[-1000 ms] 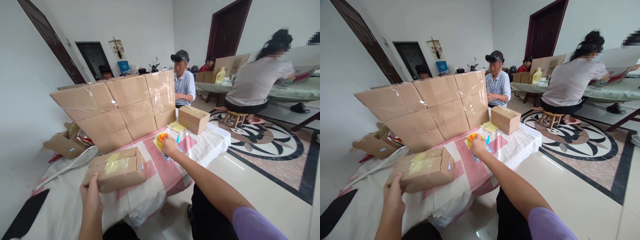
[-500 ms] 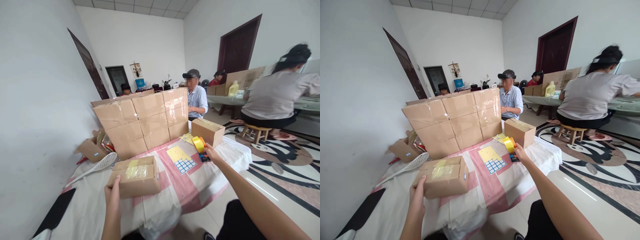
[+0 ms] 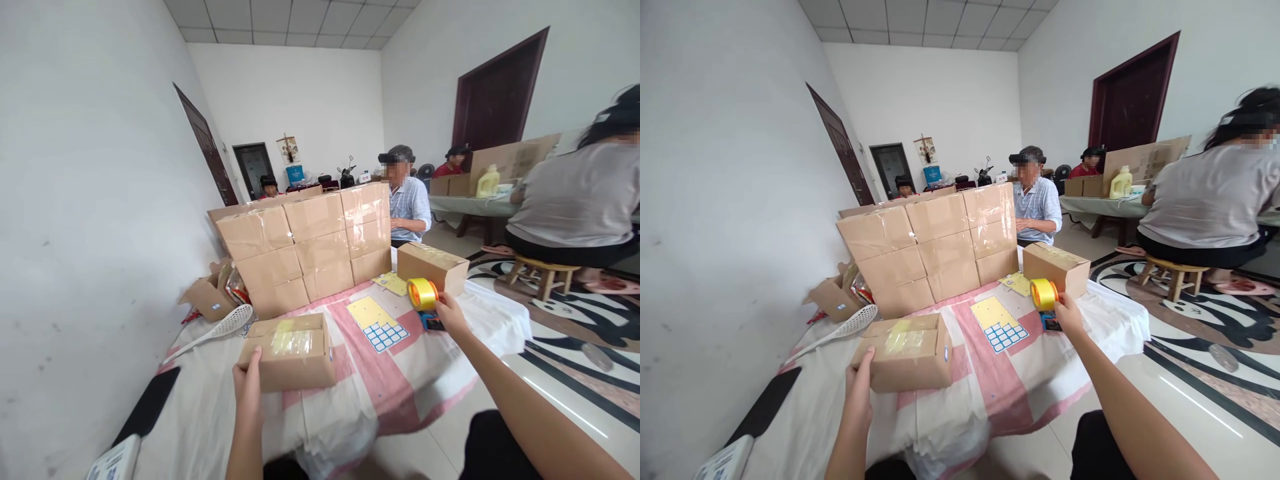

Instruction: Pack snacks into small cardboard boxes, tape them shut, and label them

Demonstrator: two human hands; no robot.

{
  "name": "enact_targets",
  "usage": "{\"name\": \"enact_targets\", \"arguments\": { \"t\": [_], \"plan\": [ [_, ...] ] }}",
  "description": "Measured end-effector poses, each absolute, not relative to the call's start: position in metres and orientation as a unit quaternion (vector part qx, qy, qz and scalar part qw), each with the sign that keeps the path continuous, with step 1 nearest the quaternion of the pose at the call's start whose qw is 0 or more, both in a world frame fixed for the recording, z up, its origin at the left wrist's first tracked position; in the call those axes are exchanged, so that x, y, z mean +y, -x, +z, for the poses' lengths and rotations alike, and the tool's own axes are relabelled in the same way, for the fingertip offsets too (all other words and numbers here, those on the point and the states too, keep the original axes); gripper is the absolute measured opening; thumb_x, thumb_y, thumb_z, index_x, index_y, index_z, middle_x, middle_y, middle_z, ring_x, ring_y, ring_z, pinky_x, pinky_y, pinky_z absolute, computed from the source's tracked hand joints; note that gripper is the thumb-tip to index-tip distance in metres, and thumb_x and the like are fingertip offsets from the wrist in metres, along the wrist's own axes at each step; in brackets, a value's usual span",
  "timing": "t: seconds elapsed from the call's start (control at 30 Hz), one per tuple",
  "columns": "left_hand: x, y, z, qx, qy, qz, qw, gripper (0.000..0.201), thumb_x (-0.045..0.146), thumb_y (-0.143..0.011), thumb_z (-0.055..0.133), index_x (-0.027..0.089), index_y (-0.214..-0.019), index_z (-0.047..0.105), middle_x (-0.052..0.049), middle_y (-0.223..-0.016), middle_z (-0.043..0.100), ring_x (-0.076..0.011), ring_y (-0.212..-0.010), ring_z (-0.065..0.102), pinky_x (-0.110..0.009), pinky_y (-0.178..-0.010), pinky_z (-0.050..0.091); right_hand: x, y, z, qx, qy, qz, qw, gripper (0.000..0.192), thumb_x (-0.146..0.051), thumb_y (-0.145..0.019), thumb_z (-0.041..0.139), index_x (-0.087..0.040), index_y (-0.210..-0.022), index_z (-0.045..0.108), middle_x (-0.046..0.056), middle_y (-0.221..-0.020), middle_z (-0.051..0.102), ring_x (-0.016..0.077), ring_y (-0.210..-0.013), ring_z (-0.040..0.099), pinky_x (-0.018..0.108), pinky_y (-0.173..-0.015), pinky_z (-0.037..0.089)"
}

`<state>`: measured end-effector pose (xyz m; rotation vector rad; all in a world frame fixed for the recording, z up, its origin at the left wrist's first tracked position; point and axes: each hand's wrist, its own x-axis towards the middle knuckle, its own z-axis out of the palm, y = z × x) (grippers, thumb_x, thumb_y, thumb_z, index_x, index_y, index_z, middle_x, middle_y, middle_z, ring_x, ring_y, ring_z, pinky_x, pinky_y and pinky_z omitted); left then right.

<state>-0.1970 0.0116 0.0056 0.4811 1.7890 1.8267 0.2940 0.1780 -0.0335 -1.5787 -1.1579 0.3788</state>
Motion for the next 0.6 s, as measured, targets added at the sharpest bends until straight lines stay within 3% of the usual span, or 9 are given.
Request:
{"name": "enact_targets", "arguments": {
  "t": [0.1, 0.2, 0.3, 0.43, 0.5, 0.6],
  "plan": [
    [0.014, 0.196, 0.005, 0.661, -0.172, 0.68, 0.267, 0.043, 0.047, -0.077, 0.074, 0.02, -0.104, 0.053, -0.011, -0.116, 0.066, -0.0315, -0.112, 0.066, -0.05, -0.1, 0.053, 0.174, -0.29, -0.02, -0.463, 0.668, 0.11, 0.571, 0.051, -0.026, -0.064, 0.049, -0.018, -0.114, 0.059, 0.015, -0.117, 0.066, 0.0312, -0.11, 0.062, 0.043, -0.089, 0.052],
    [0.015, 0.194, 0.007, 0.657, -0.157, 0.687, 0.268, 0.042, 0.046, -0.077, 0.074, 0.02, -0.104, 0.053, -0.012, -0.116, 0.066, -0.0318, -0.112, 0.066, -0.05, -0.099, 0.054, 0.165, -0.257, -0.005, -0.538, 0.612, 0.021, 0.579, 0.055, -0.023, -0.07, 0.048, -0.017, -0.123, 0.056, 0.016, -0.13, 0.06, 0.0313, -0.126, 0.054, 0.045, -0.104, 0.044],
    [0.014, 0.192, 0.008, 0.655, -0.152, 0.691, 0.265, 0.041, 0.045, -0.078, 0.074, 0.021, -0.105, 0.053, -0.011, -0.117, 0.067, -0.0317, -0.113, 0.066, -0.051, -0.099, 0.053, 0.154, -0.2, -0.004, -0.663, 0.606, 0.08, 0.432, 0.047, -0.029, -0.083, 0.048, -0.016, -0.127, 0.057, 0.017, -0.13, 0.061, 0.0305, -0.127, 0.054, 0.043, -0.107, 0.041],
    [0.011, 0.192, 0.008, 0.651, -0.162, 0.694, 0.26, 0.042, 0.046, -0.078, 0.075, 0.02, -0.103, 0.055, -0.012, -0.115, 0.067, -0.0314, -0.114, 0.065, -0.052, -0.102, 0.051, 0.144, -0.138, -0.012, -0.664, 0.722, 0.127, 0.148, 0.087, -0.048, -0.075, 0.072, -0.009, -0.147, 0.041, 0.027, -0.14, 0.052, 0.0436, -0.134, 0.045, 0.054, -0.106, 0.035],
    [0.011, 0.193, 0.007, 0.65, -0.166, 0.697, 0.254, 0.042, 0.046, -0.077, 0.075, 0.02, -0.102, 0.055, -0.012, -0.116, 0.067, -0.0311, -0.115, 0.064, -0.051, -0.103, 0.051, 0.144, -0.126, -0.01, -0.643, 0.748, 0.129, 0.102, 0.103, -0.047, -0.069, 0.08, -0.012, -0.153, 0.033, 0.028, -0.143, 0.046, 0.047, -0.138, 0.039, 0.058, -0.104, 0.035],
    [0.012, 0.194, 0.005, 0.65, -0.167, 0.7, 0.246, 0.044, 0.046, -0.077, 0.076, 0.019, -0.104, 0.055, -0.012, -0.118, 0.067, -0.031, -0.118, 0.063, -0.051, -0.106, 0.048, 0.15, -0.126, -0.002, -0.607, 0.761, 0.19, 0.129, 0.107, -0.036, -0.066, 0.083, -0.013, -0.154, 0.028, 0.03, -0.145, 0.042, 0.0474, -0.137, 0.041, 0.056, -0.098, 0.042]
  ]
}}
